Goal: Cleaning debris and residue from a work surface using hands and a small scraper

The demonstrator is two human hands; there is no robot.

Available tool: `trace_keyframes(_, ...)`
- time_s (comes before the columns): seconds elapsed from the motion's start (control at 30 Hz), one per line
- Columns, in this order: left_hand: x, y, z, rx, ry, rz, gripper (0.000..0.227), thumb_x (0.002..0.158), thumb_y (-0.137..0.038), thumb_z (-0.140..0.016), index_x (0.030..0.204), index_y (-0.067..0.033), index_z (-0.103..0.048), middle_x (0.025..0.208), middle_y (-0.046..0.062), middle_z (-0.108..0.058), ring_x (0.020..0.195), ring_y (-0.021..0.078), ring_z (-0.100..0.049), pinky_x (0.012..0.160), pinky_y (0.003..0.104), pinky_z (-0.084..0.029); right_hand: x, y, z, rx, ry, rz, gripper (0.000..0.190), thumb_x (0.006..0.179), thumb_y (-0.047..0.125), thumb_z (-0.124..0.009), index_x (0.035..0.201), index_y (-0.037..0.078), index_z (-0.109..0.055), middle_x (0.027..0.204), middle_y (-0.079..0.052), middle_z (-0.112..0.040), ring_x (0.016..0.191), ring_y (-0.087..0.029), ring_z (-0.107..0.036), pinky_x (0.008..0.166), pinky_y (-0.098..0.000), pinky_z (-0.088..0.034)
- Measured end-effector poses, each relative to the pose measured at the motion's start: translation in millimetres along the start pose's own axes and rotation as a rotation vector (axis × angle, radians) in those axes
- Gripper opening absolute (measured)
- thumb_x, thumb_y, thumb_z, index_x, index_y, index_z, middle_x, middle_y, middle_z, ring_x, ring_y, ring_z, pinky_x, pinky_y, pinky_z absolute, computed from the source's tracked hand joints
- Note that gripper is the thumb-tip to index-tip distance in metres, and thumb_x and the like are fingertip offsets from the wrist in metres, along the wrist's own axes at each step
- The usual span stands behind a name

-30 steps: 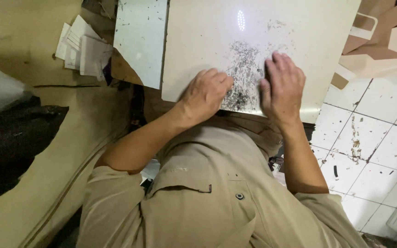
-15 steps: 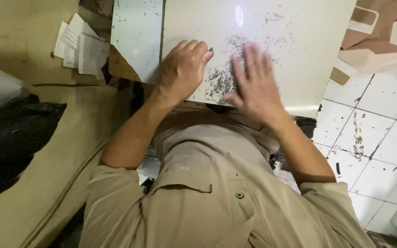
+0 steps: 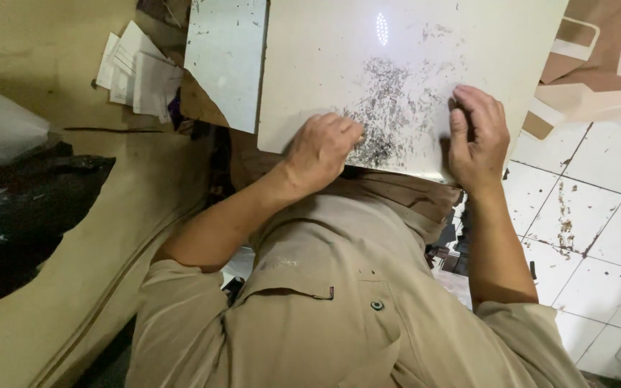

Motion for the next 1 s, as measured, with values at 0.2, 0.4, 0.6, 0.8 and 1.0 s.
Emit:
trace_keyframes(0.2, 21, 38, 26, 0.058, -0.115, 0.172, 0.020, 0.107, -0.014, -0.053, 0.093, -0.0104, -0.065, 0.071, 0.003, -0.056, 0.064, 0.0238, -0.058, 0.059, 0.034, -0.045, -2, 8, -3, -0.088, -0.004, 0.101, 0.031, 0.113, 0.015, -0.056, 0.132, -0.006, -0.066, 0.130, -0.022, -0.064, 0.113, -0.041, -0.061, 0.096, -0.0494, -0.050)
trace_keyframes(0.4, 13, 16, 27, -0.158, 0.019, 0.202, 0.023, 0.108, -0.015, -0.047, 0.092, -0.0090, -0.063, 0.071, 0.004, -0.055, 0.067, 0.0282, -0.060, 0.061, 0.040, -0.048, -2, 11, -3, -0.101, -0.017, 0.099, 0.030, 0.112, 0.016, -0.060, 0.131, -0.006, -0.066, 0.128, -0.024, -0.064, 0.111, -0.043, -0.061, 0.095, -0.0514, -0.050)
trace_keyframes(0.6, 4, 8, 34, -0.092, -0.007, 0.181, 0.015, 0.103, -0.010, -0.051, 0.090, -0.0092, -0.061, 0.070, 0.005, -0.054, 0.066, 0.0309, -0.063, 0.058, 0.043, -0.050, 0, 11, -2, -0.083, -0.012, 0.106, 0.029, 0.112, 0.016, -0.060, 0.130, -0.007, -0.066, 0.128, -0.025, -0.065, 0.110, -0.044, -0.062, 0.094, -0.0518, -0.050)
trace_keyframes(0.8, 6, 33, 37, 0.012, -0.075, 0.183, 0.015, 0.104, -0.015, -0.056, 0.095, -0.0060, -0.063, 0.073, 0.011, -0.058, 0.070, 0.0390, -0.065, 0.061, 0.049, -0.051, 0, 18, 0, -0.087, -0.005, 0.093, 0.029, 0.113, 0.015, -0.060, 0.130, -0.008, -0.066, 0.128, -0.025, -0.064, 0.109, -0.045, -0.062, 0.093, -0.0509, -0.050)
trace_keyframes(1.0, 7, 7, 32, -0.114, 0.025, 0.184, 0.018, 0.104, -0.010, -0.048, 0.095, -0.0069, -0.065, 0.074, 0.008, -0.058, 0.070, 0.0287, -0.063, 0.065, 0.040, -0.051, -1, 7, -4, -0.105, -0.018, 0.090, 0.029, 0.112, 0.017, -0.062, 0.130, -0.007, -0.066, 0.127, -0.024, -0.065, 0.109, -0.044, -0.062, 0.093, -0.0508, -0.050)
Point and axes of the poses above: each hand's wrist, its own x-axis towards the middle knuckle, its own z-axis out of the back of the hand, y = z × x, the point moved 4 cm from there along x, towards the middle knuckle
